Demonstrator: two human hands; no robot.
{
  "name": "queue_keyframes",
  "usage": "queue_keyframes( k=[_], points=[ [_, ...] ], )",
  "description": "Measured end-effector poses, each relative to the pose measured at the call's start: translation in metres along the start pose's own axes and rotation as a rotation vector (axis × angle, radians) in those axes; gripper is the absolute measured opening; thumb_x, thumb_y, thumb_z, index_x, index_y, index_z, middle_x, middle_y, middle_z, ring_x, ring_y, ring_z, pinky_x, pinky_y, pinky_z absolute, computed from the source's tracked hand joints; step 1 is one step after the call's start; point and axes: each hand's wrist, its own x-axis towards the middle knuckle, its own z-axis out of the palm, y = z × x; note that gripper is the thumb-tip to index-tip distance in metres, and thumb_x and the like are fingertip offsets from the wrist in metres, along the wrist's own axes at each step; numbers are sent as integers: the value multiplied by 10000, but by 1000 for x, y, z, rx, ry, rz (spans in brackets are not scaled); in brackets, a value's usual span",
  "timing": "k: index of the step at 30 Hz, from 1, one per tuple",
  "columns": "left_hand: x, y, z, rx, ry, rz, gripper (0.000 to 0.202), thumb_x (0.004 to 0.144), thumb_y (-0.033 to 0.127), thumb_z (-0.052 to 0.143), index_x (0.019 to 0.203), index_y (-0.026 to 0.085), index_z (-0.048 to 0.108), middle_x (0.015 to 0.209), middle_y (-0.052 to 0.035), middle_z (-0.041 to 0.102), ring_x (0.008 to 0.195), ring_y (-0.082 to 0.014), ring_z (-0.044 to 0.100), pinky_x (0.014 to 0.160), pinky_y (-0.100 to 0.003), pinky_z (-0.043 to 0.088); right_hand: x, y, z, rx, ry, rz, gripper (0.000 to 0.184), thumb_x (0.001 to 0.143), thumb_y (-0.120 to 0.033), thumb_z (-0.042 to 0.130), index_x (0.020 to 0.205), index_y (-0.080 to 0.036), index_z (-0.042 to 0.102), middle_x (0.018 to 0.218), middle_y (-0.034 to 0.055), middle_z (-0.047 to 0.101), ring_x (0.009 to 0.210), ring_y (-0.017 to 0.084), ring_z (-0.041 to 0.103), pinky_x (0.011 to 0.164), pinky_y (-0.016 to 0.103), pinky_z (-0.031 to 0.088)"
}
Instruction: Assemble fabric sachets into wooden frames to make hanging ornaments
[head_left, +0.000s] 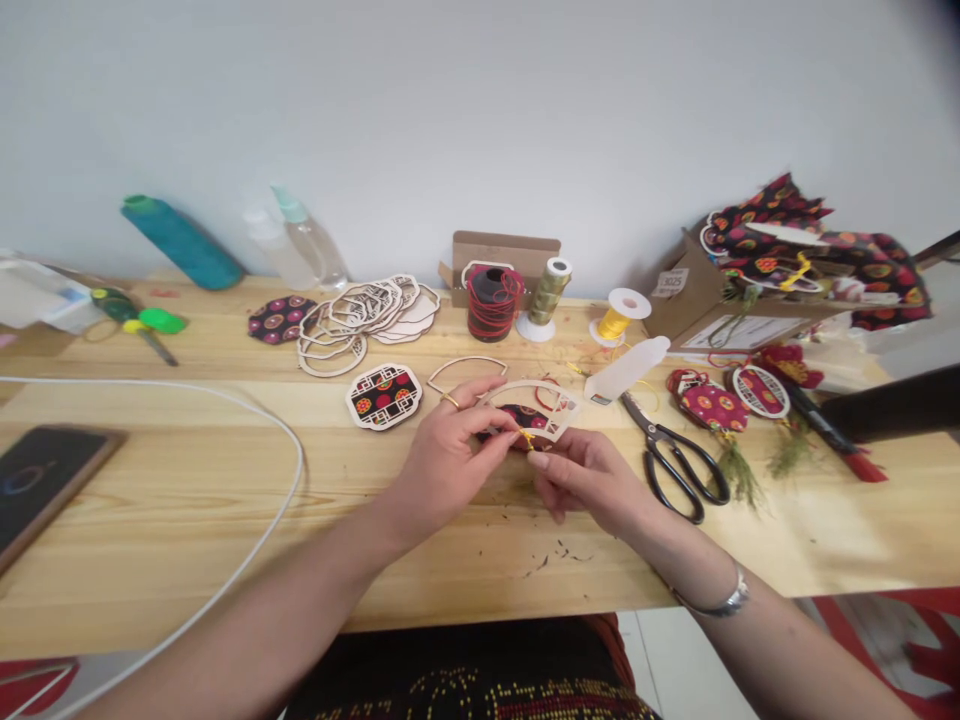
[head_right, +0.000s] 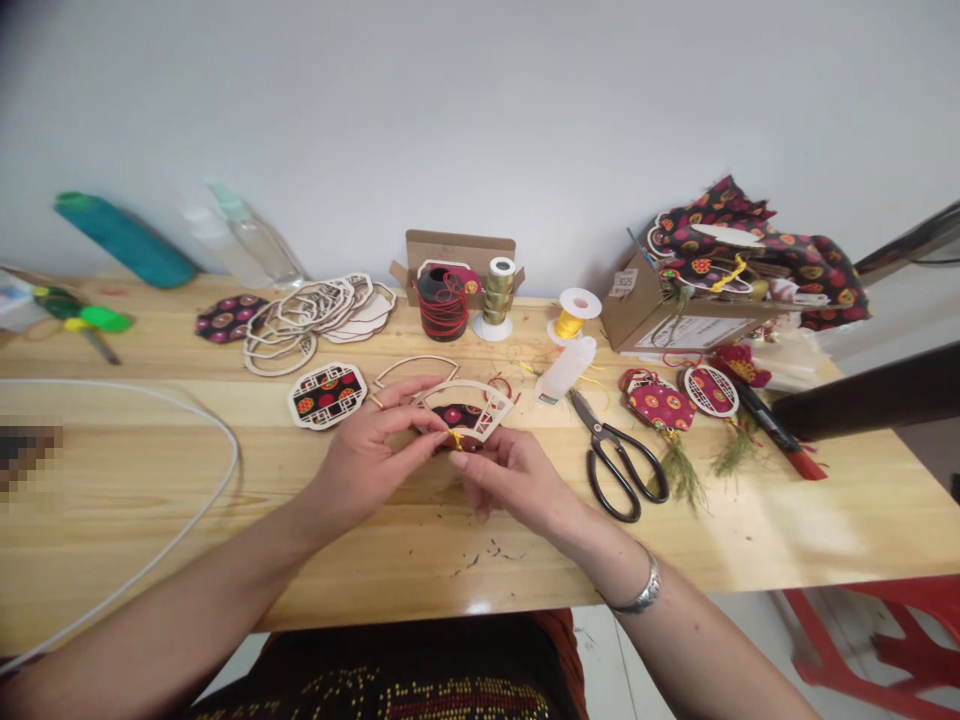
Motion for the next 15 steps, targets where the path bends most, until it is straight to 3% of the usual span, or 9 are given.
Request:
queue_keyframes(
  k=[2, 5, 10, 13, 15],
  points=[
    [0, 0, -1, -9, 14, -20, 92, 816, 163, 616, 805, 189, 705, 1262, -129, 610, 1182, -237, 578, 1022, -448, 454, -1, -2, 0, -12, -26, 27, 399, 814, -461, 651, 1045, -136, 631, 662, 24, 645, 425, 76, 538, 367, 201, 242],
    [1, 1, -2, -20, 33, -37, 100, 811, 155, 617, 793, 188, 709, 1258, -126, 614, 1174, -244, 583, 1012, -449, 461, -3, -6, 0, -39, -74, 50, 431, 805, -465, 664, 1105, -158, 626, 868, 79, 679, 488, 100, 620, 350, 199, 253],
    [3, 0, -2, -55, 48, -95, 88, 801, 168, 631, 781, 195, 713, 1256, -121, 614, 1155, -250, 594, 974, -463, 489, -9, -9, -3, -195, -123, 58, 350, 849, -450, 620, 1075, -185, 647, 791, 38, 645, 525, 114, 638, 351, 200, 268],
    [3, -1, -2, -58, 48, -109, 82, 798, 176, 636, 771, 195, 711, 1250, -121, 617, 1138, -253, 602, 966, -470, 492, -15, -10, -5, -464, 43, -62, 276, 879, -420, 581, 884, -166, 689, 662, 15, 618, 487, 98, 582, 389, 221, 333],
    [2, -2, -2, -53, 46, -104, 89, 797, 169, 631, 769, 192, 713, 1248, -122, 617, 1122, -252, 612, 965, -470, 492, -18, -12, -6, -725, 263, -301, 230, 892, -344, 572, 803, -166, 689, 610, 11, 618, 480, 91, 540, 433, 239, 378]
  ],
)
